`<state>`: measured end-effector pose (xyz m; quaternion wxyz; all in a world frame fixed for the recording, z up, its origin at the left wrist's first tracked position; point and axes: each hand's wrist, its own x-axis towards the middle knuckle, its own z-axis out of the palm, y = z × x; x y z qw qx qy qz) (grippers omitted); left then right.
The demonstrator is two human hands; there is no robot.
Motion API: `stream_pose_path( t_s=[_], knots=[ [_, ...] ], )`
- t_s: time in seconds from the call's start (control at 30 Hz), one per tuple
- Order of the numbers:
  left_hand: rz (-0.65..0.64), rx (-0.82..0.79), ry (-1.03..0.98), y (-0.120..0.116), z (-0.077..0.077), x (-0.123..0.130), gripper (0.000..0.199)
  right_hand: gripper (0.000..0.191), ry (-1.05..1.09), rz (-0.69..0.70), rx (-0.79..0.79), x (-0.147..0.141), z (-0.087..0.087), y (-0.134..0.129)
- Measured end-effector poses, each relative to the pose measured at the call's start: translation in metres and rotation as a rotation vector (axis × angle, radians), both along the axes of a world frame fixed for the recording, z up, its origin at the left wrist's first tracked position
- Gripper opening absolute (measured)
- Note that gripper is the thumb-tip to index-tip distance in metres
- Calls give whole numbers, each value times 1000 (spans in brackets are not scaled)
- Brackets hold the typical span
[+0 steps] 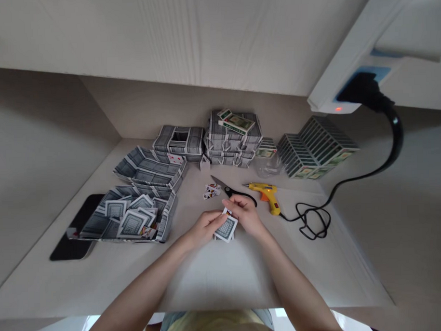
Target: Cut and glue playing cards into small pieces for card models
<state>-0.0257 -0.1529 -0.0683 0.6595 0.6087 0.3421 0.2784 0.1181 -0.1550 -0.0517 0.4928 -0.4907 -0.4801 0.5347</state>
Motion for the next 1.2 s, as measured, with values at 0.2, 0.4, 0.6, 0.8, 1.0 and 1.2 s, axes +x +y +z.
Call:
stream_pose_path(
  t_s=[0.2, 0.4, 0.6, 0.8, 1.0, 1.2],
  knots=[
    [15, 112, 14, 0, -2, 0, 35, 32, -13, 21, 12, 1, 3, -1],
    [53, 211, 27, -3, -1, 0, 33, 33, -31, 19, 20, -2, 3, -2],
    [13, 355, 82, 0, 2, -1, 33, 32, -23, 24, 32, 1, 4, -1],
    [159, 400, 119, 4, 0, -2, 34, 34, -41, -39, 48, 4, 3, -1],
    [287, 329, 107, 8, -3, -2, 32, 30, -97, -34, 99, -1, 1, -5],
    [336, 336, 150, 10, -3, -2, 31, 29, -108, -33, 111, -5, -3, -5]
  ],
)
